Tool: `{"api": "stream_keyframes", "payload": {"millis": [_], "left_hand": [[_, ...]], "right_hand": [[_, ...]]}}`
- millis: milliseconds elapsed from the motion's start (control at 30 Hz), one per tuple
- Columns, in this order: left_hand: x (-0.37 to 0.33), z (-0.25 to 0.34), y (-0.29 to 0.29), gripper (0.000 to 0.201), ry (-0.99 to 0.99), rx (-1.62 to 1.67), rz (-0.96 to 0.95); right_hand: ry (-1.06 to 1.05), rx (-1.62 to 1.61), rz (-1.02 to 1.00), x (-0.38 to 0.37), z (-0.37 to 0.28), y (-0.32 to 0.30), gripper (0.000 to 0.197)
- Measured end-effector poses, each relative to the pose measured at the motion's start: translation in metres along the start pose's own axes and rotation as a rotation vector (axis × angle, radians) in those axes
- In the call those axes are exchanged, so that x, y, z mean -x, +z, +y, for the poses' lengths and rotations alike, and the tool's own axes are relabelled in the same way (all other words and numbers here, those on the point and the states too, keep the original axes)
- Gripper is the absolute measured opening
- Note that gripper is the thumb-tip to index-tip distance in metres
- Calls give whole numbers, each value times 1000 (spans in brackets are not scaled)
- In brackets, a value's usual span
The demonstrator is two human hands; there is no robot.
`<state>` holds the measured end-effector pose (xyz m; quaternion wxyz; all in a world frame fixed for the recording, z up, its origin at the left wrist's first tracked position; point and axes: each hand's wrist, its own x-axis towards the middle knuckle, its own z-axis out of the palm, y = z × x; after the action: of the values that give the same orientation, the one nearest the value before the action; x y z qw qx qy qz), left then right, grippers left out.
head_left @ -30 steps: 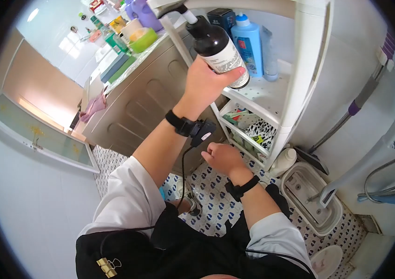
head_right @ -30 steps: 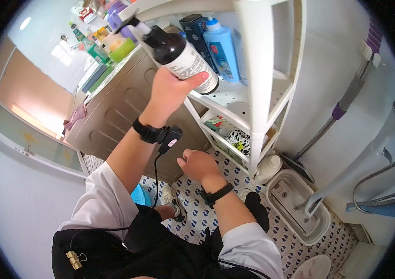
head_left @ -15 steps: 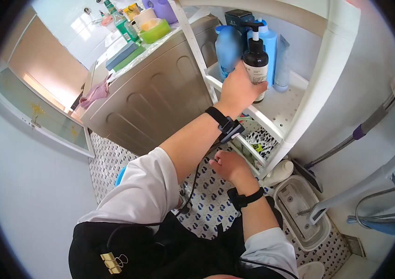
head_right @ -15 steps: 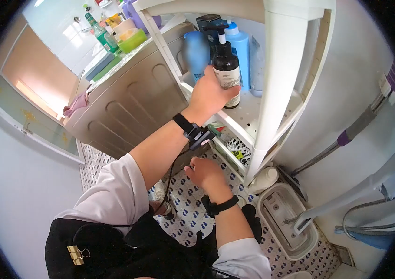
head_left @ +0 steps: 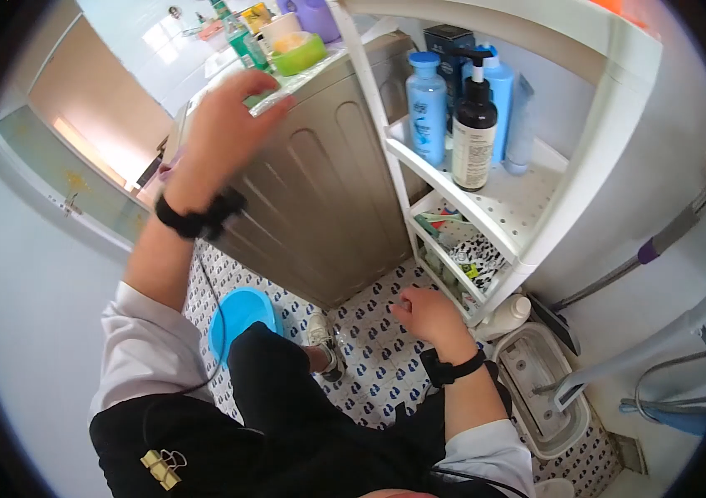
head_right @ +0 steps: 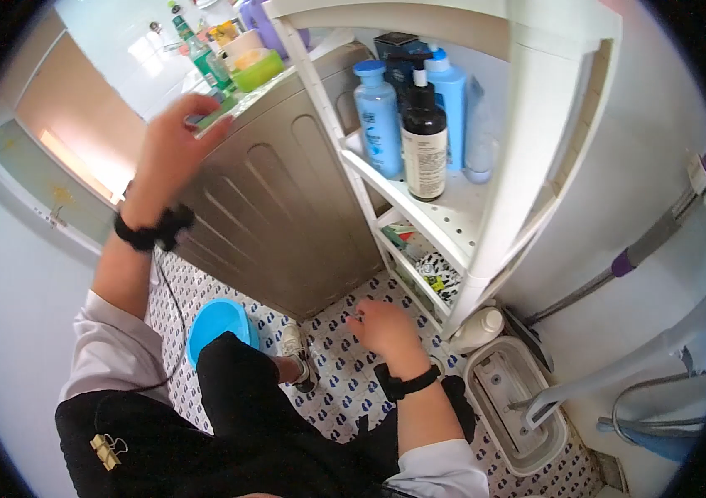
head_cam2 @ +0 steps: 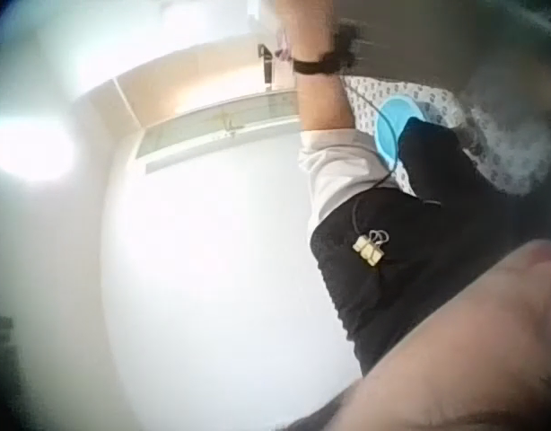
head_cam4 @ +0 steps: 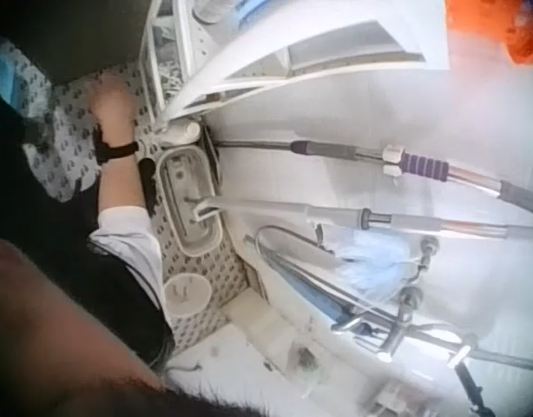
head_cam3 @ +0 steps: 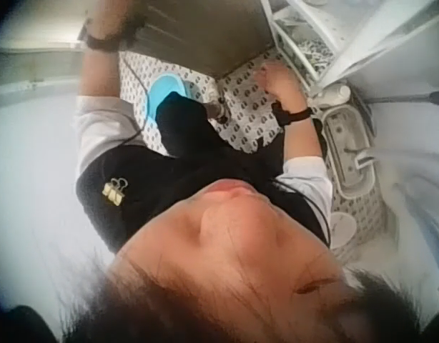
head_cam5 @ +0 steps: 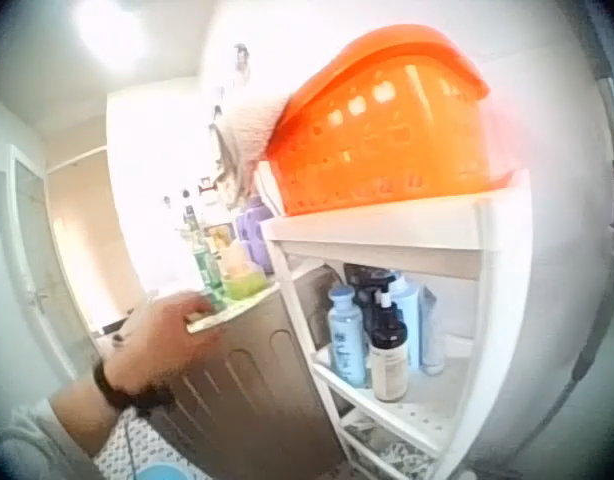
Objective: The person cleans a washing machine by wiping the exterior surfaces with a cloth, then organizes various bottles and items on a nearby storage rack.
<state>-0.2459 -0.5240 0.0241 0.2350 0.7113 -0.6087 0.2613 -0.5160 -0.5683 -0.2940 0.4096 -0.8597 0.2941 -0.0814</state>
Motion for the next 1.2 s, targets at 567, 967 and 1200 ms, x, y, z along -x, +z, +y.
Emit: {"api": "stream_keyframes", "payload": {"millis": [567,967,1200], "left_hand": [[-61,-152,-7,73,-202,58,-441],[42,108,65,71,103,505,-458],[12,193,158,66,88,640,-546]], "right_hand": [[8,61,-66,-42,-19,29,36],[5,62,-45,-36,-21,33,30],[-57,35,76,-22,-5,36,27]]}}
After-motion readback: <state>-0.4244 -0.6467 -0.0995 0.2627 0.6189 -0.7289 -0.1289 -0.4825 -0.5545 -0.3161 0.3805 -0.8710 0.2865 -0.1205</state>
